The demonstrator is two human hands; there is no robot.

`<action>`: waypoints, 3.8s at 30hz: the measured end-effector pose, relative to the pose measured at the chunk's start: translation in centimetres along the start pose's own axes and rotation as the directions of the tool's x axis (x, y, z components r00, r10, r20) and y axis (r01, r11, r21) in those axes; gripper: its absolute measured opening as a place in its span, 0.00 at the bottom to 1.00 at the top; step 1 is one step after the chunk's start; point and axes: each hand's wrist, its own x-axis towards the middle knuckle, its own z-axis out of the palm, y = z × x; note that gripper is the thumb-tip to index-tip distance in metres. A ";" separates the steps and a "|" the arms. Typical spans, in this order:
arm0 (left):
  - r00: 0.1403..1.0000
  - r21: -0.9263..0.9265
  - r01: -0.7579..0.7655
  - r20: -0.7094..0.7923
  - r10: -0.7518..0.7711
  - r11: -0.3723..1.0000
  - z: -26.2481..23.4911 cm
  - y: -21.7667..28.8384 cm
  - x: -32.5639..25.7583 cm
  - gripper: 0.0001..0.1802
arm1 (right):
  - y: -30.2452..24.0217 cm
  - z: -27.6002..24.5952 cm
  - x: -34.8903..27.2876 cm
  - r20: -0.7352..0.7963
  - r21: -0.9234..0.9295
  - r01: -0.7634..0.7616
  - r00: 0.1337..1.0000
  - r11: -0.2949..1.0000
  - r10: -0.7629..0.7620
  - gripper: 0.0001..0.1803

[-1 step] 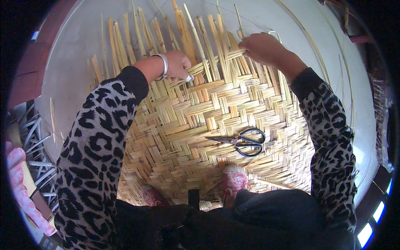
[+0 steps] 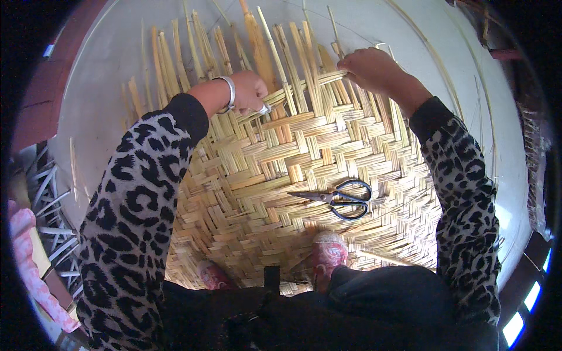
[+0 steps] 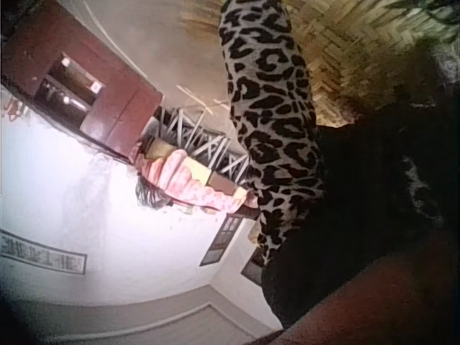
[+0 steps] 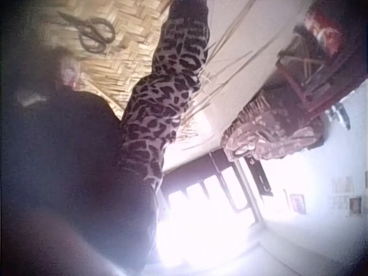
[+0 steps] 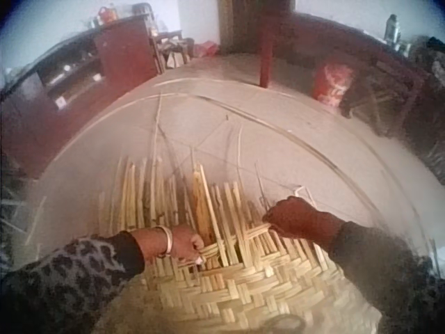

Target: The person weaves a flat mat using thin bamboo strips, interlacing them by hand and trimming excess with scissors. The person sits on the floor and repeatedly threads strips through the existing weave, adjusting alignment and cutting protruding ends.

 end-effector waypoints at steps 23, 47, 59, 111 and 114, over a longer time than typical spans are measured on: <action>0.899 0.206 -0.071 -0.411 0.152 0.976 3.6 -0.6 0.6 0.18 | -0.7 1.0 3.6 0.238 0.405 0.009 0.964 0.914 -0.115 0.21; 0.534 0.216 -0.028 -0.822 0.197 0.976 12.3 -0.4 -5.9 0.27 | -2.1 2.2 0.0 0.158 0.561 -0.064 0.987 0.826 -0.030 0.16; 0.493 0.412 0.092 -0.810 0.318 0.906 16.1 -1.4 -5.0 0.34 | -1.8 2.6 0.7 0.365 0.608 -0.233 0.931 0.759 -0.007 0.16; 0.717 -0.067 -0.039 -0.696 -0.019 0.997 7.2 13.5 5.2 0.16 | 4.1 3.9 -6.2 -0.383 0.506 -0.287 0.771 0.814 0.510 0.30; 0.673 -0.133 0.001 -0.733 -0.099 0.991 7.4 13.8 5.1 0.15 | 4.8 5.6 -4.4 -0.101 0.809 -0.329 0.738 0.487 0.667 0.40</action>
